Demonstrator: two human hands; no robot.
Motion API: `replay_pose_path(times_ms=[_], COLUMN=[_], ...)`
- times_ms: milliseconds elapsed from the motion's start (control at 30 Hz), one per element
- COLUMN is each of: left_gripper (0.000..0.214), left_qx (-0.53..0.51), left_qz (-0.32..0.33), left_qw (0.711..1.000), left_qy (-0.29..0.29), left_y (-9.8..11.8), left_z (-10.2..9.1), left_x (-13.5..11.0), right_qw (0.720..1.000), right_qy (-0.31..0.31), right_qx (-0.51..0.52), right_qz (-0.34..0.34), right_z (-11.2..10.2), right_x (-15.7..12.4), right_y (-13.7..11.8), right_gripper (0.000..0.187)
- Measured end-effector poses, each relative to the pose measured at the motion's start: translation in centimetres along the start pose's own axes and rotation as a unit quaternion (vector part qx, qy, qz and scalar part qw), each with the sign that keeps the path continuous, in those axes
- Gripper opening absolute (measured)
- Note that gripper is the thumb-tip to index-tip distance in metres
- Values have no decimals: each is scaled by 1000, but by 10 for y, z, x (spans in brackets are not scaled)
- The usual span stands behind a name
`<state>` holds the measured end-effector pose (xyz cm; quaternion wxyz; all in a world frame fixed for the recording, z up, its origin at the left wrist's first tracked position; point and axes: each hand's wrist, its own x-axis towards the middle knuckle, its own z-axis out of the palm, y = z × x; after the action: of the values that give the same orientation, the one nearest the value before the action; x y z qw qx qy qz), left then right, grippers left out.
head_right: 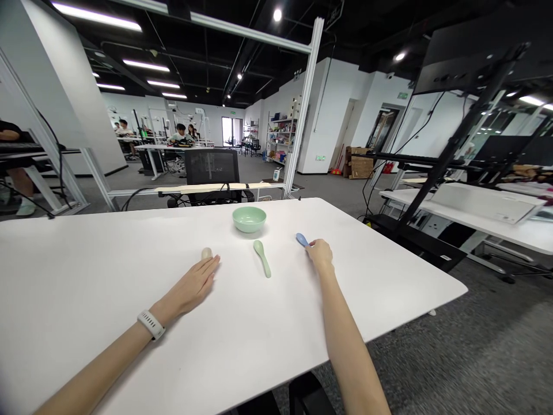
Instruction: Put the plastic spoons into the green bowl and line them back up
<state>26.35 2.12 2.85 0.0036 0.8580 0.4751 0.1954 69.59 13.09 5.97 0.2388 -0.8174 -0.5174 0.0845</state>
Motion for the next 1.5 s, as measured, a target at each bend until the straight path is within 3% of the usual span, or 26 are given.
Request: replay_pose_path(times_ms=[1100,1500], left_gripper=[64,62], left_qx=[-23,-31], left_qz=[-15,-14], left_qw=[1000,999], left_qy=[9,1], left_y=[2,7], left_z=[5,-4], left_x=[-1,-1], right_qw=[1000,1000], right_qy=[5,-6], right_qx=[7,8], right_qz=[5,5], right_z=[2,2], right_x=[2,3], right_y=[1,2], right_gripper=[14,16])
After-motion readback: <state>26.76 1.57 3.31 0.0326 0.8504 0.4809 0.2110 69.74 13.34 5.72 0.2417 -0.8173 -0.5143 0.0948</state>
